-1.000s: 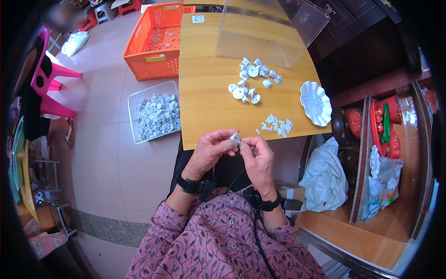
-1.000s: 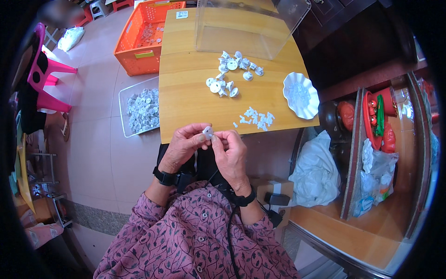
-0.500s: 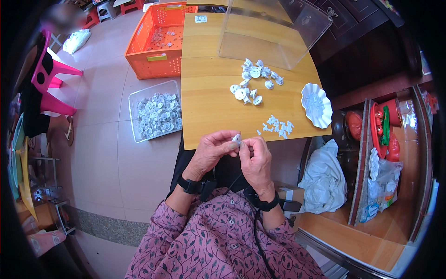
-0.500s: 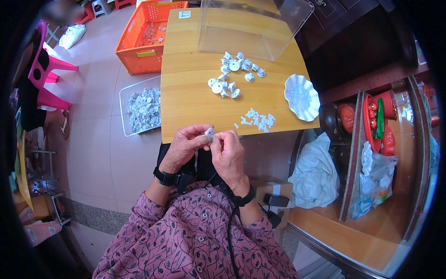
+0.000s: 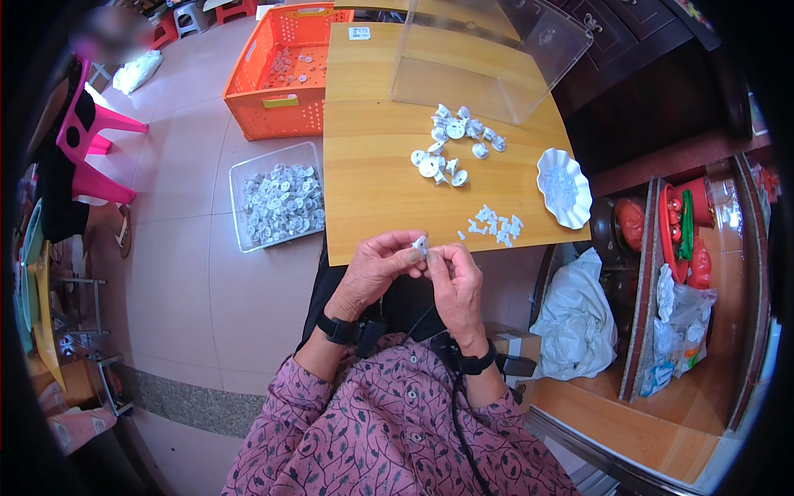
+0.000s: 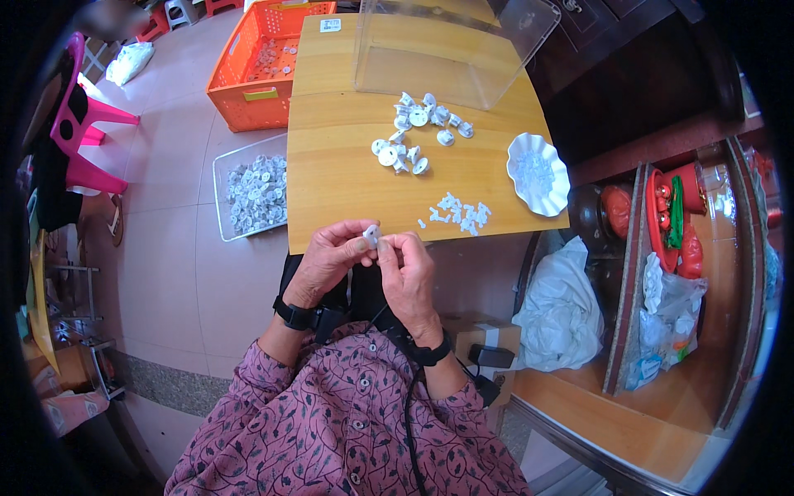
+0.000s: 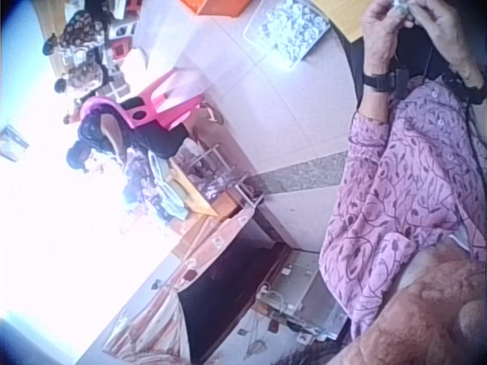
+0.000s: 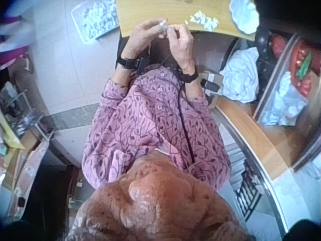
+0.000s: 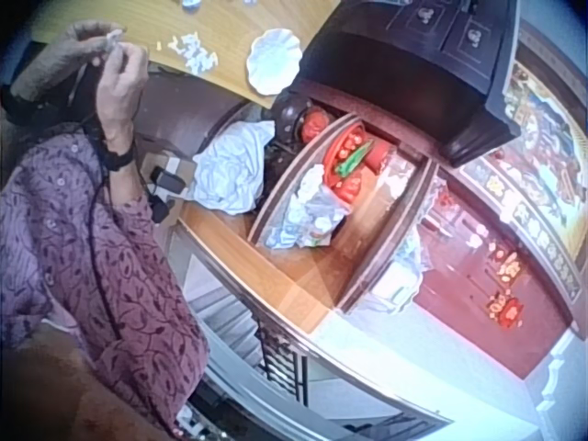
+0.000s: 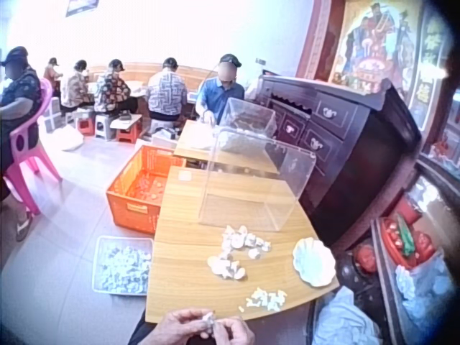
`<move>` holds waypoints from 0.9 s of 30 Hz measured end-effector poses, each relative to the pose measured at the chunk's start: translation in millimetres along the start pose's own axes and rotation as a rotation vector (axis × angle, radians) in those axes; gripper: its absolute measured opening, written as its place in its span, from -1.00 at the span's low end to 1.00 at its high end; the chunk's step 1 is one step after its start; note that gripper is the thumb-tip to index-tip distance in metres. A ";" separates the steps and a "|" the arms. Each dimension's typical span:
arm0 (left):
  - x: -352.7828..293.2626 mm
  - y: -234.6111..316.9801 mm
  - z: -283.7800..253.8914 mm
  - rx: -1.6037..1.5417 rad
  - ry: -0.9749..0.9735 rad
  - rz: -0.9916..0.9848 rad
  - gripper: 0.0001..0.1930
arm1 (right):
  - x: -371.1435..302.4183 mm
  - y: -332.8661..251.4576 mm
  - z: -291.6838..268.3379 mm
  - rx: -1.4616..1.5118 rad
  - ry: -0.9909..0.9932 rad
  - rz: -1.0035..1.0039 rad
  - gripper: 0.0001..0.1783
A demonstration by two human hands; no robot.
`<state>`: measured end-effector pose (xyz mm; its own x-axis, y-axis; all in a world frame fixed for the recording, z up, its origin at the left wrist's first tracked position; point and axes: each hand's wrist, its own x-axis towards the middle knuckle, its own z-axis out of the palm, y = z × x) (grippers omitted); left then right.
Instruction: Assembling and sorting small white plastic components at a workstation.
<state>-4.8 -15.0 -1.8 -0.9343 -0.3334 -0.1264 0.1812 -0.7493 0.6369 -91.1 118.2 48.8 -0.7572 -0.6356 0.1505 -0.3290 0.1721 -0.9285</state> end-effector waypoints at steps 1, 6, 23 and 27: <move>-0.1 0.5 0.4 -0.010 -0.008 0.010 -0.66 | -0.6 0.5 0.3 0.055 0.000 0.058 -0.89; -4.1 6.3 0.1 -0.001 0.012 0.027 -0.67 | -2.6 1.7 0.5 0.053 0.000 0.084 -0.89; 9.7 109.6 -171.6 0.081 0.706 0.405 -0.68 | -1.4 31.5 -24.1 -0.278 0.123 -0.131 -0.93; 13.2 108.8 -181.8 0.250 0.874 0.377 -0.61 | 10.0 42.1 -25.8 -0.581 0.179 -0.266 -0.82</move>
<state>58.5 -204.9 -72.4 -0.2542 -0.9070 -0.3358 0.2562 -0.3980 0.8809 -127.1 138.5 20.0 -0.6740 -0.5858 0.4500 -0.7302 0.4364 -0.5257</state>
